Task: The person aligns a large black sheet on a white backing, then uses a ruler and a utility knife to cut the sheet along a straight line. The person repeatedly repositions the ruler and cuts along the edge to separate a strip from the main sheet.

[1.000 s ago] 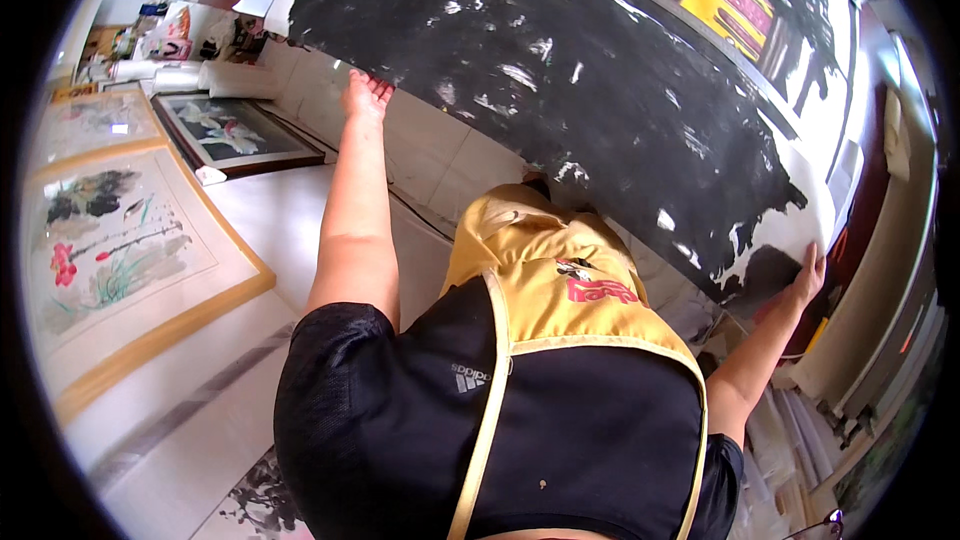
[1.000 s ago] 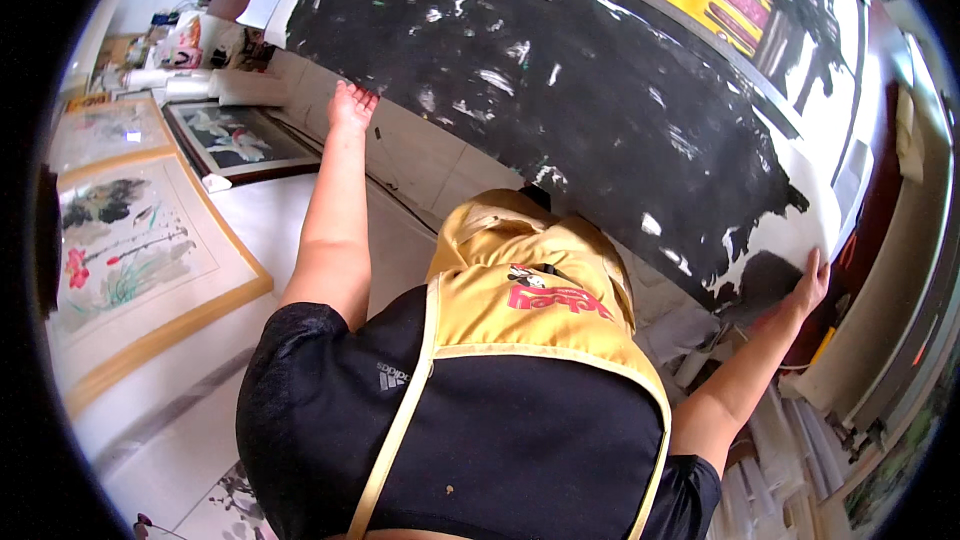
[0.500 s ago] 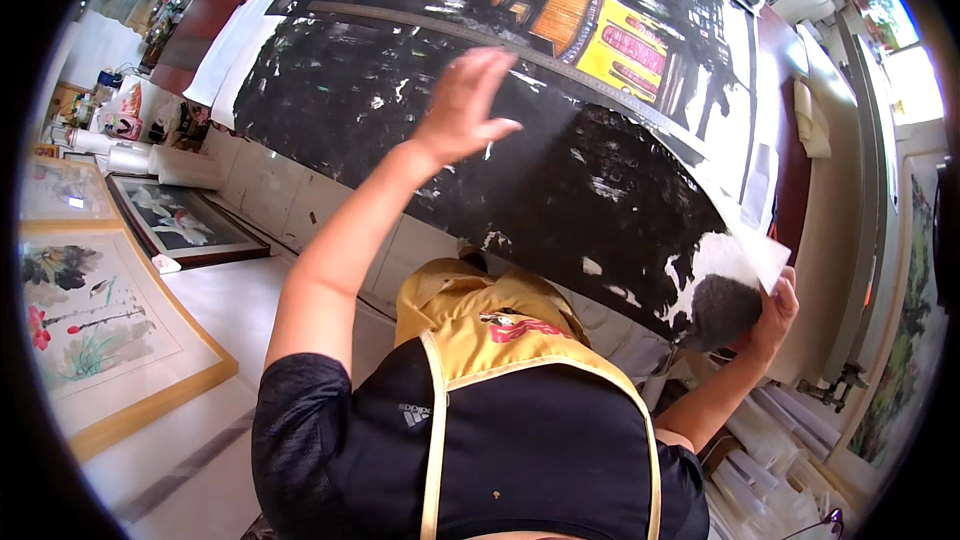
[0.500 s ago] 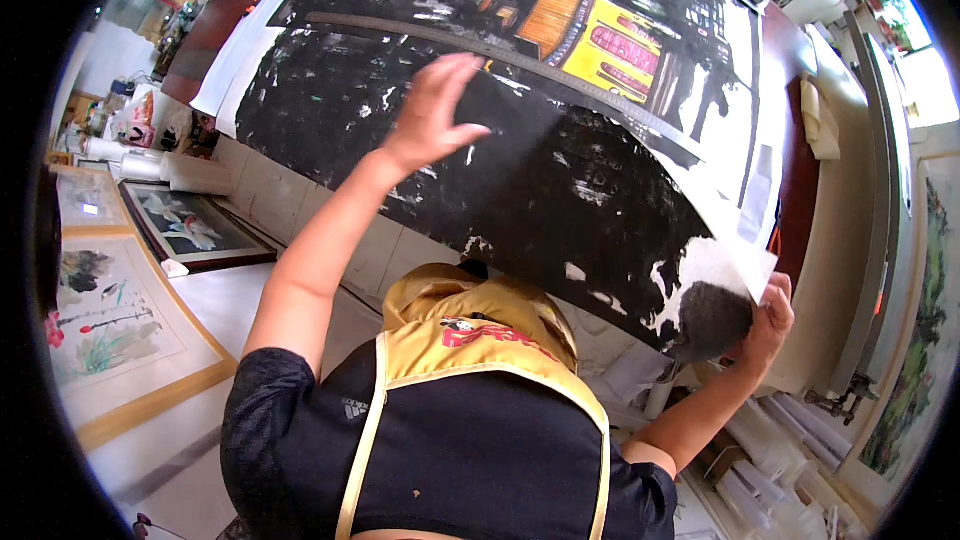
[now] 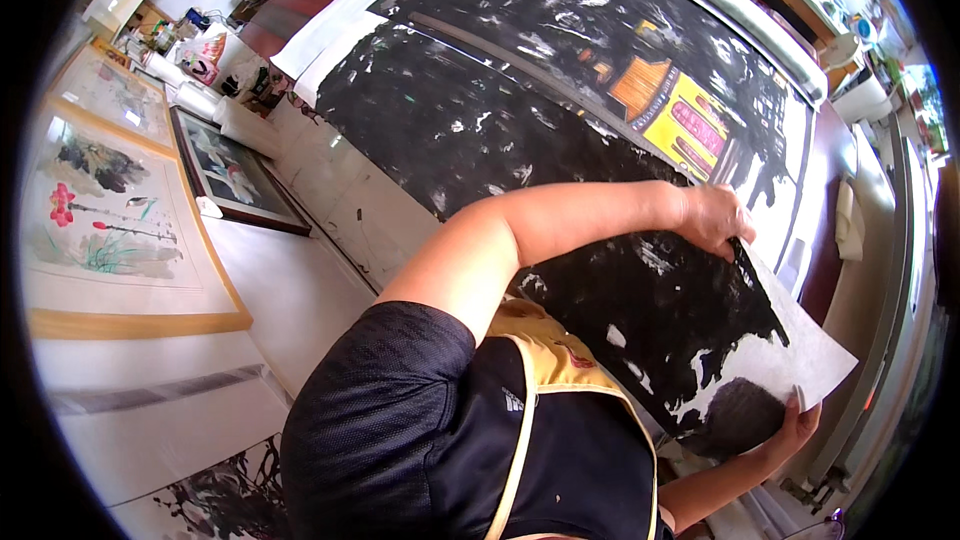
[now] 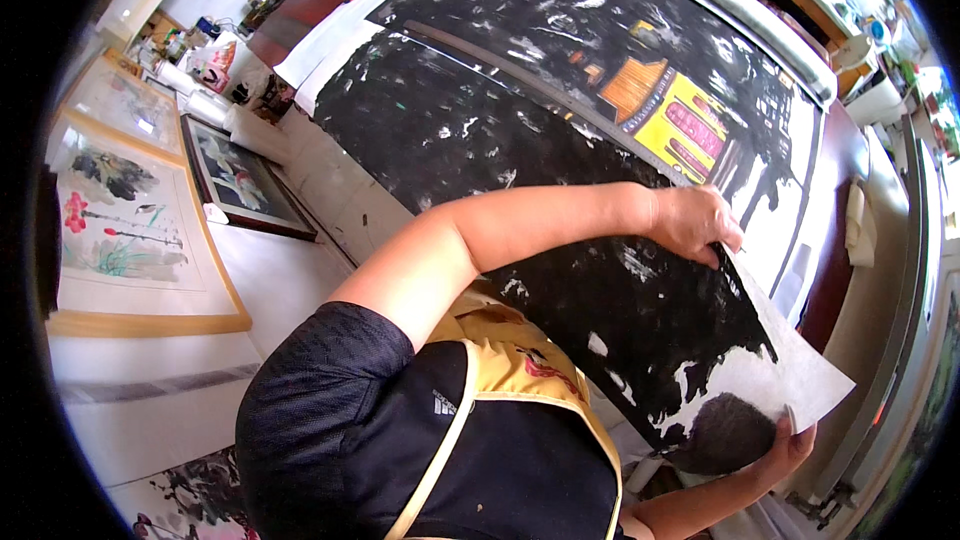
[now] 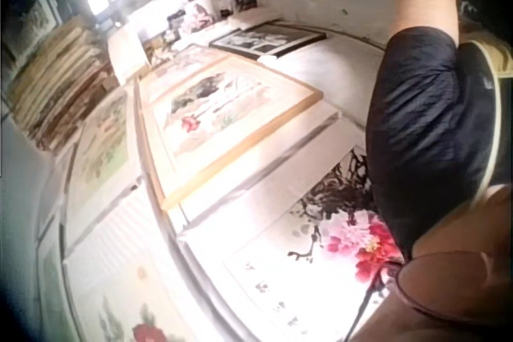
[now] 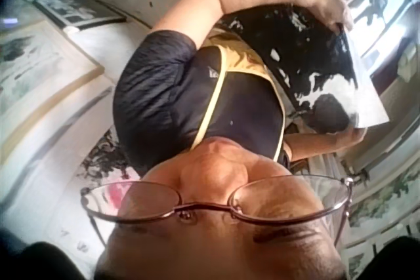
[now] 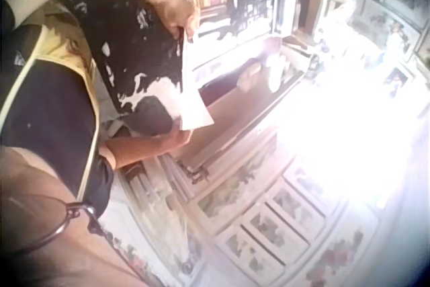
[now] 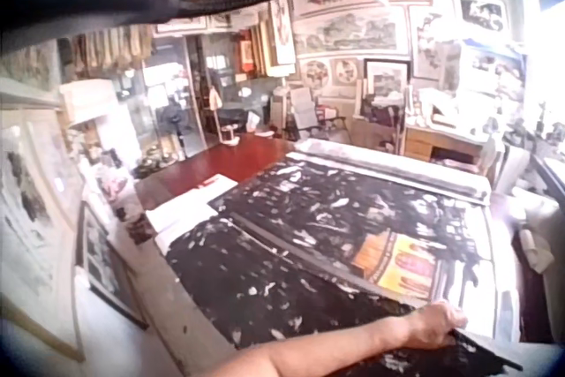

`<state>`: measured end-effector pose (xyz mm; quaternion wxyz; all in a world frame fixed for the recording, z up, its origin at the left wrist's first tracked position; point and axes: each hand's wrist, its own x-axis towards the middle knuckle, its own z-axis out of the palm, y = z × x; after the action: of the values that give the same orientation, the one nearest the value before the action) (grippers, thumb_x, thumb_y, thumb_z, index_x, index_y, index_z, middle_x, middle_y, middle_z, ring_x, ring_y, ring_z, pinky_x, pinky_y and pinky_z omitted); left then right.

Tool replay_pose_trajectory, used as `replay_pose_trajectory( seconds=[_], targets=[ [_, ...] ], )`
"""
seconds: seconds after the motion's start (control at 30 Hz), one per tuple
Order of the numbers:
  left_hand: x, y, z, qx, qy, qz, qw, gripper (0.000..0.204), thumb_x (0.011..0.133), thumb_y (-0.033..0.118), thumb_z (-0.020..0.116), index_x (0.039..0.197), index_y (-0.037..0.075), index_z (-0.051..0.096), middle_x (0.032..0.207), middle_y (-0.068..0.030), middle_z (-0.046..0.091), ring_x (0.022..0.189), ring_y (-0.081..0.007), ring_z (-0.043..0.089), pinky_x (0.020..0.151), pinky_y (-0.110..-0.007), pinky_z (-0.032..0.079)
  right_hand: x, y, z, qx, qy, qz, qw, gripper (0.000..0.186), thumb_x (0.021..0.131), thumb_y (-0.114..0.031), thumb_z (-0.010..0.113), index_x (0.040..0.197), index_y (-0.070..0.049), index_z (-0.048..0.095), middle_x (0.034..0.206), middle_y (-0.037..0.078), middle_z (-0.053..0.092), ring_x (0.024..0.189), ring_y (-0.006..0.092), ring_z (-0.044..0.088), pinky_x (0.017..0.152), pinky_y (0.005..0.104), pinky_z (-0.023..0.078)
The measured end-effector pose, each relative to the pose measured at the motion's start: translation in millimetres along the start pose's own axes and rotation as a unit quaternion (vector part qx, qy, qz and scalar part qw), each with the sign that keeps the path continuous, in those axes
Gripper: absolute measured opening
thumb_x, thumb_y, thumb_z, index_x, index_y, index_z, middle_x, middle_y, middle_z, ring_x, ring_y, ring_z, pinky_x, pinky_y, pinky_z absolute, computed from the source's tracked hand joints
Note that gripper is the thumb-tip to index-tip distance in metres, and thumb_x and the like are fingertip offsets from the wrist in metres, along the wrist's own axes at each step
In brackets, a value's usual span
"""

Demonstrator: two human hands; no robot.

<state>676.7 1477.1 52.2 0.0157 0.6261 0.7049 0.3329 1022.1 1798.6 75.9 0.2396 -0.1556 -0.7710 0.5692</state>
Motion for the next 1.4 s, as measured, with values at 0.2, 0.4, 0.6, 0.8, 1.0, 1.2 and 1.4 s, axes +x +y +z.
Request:
replay_pose_trajectory(
  seconds=[0.2, 0.4, 0.6, 0.8, 1.0, 1.2, 1.4],
  targets=[
    [3, 29, 22, 0.043, 0.122, -0.007, 0.992, 0.042, 0.082, 0.031, 0.08, 0.116, 0.011, 0.064, 0.112, -0.0106, 0.067, 0.113, -0.031, 0.06, 0.101, -0.046, 0.042, 2, 19, 18, 0.012, -0.001, 0.03, 0.999, 0.038, 0.097, -0.004, 0.065, 0.133, 0.005, 0.058, 0.122, 0.01, 0.068, 0.109, 0.0183, 0.062, 0.101, 0.0317, 0.046],
    [6, 35, 41, -0.022, 0.095, -0.05, 0.994, 0.035, 0.084, 0.024, 0.077, 0.114, 0.012, 0.065, 0.112, -0.0102, 0.067, 0.113, -0.03, 0.061, 0.103, -0.046, 0.041, 5, 28, 36, 0.012, -0.005, 0.057, 0.998, 0.032, 0.098, -0.007, 0.066, 0.128, 0.003, 0.061, 0.119, 0.009, 0.069, 0.104, 0.0156, 0.063, 0.098, 0.0301, 0.046],
    [9, 40, 57, 0.016, 0.188, -0.036, 0.981, 0.033, 0.085, 0.023, 0.074, 0.115, 0.012, 0.064, 0.106, -0.0094, 0.067, 0.108, -0.0302, 0.064, 0.101, -0.046, 0.043, -6, 20, 50, 0.016, 0.008, 0.084, 0.996, 0.039, 0.096, -0.009, 0.068, 0.132, 0.004, 0.059, 0.123, 0.008, 0.066, 0.11, 0.0187, 0.061, 0.102, 0.0322, 0.044],
    [28, 22, 54, -0.065, 0.189, -0.027, 0.979, 0.035, 0.083, 0.02, 0.074, 0.112, 0.002, 0.066, 0.109, -0.0148, 0.066, 0.108, -0.0346, 0.063, 0.098, -0.044, 0.049, -6, 6, 41, -0.02, 0.002, 0.076, 0.997, 0.048, 0.092, -0.008, 0.068, 0.137, 0.004, 0.056, 0.124, 0.008, 0.065, 0.112, 0.0183, 0.06, 0.1, 0.0323, 0.045],
    [-1, -9, 41, 0.055, 0.239, -0.139, 0.96, 0.047, 0.087, 0.004, 0.059, 0.134, 0.003, 0.054, 0.129, -0.0193, 0.055, 0.125, -0.0366, 0.051, 0.111, -0.045, 0.039, 6, -8, 67, -0.036, -0.005, 0.125, 0.991, 0.04, 0.095, -0.01, 0.068, 0.13, 0.005, 0.058, 0.114, 0.004, 0.065, 0.103, 0.0126, 0.059, 0.092, 0.0278, 0.047],
    [-32, -33, 43, 0.03, 0.162, -0.223, 0.961, 0.047, 0.088, 0.01, 0.062, 0.134, 0.002, 0.054, 0.125, -0.0203, 0.058, 0.12, -0.0384, 0.054, 0.107, -0.047, 0.04, -29, 99, 47, 0.006, 0.031, 0.303, 0.953, 0.044, 0.095, -0.015, 0.07, 0.133, 0.003, 0.057, 0.117, 0.009, 0.068, 0.106, 0.0157, 0.062, 0.092, 0.0308, 0.05],
    [-47, -40, 52, 0.044, 0.113, -0.233, 0.965, 0.046, 0.089, 0.016, 0.066, 0.133, 0.005, 0.056, 0.127, -0.0203, 0.059, 0.122, -0.0378, 0.054, 0.107, -0.046, 0.041, -61, 132, 40, -0.163, 0.076, 0.365, 0.913, 0.05, 0.088, -0.022, 0.076, 0.129, 0.001, 0.062, 0.111, 0.011, 0.071, 0.101, 0.0183, 0.066, 0.089, 0.0321, 0.051]
  ],
)
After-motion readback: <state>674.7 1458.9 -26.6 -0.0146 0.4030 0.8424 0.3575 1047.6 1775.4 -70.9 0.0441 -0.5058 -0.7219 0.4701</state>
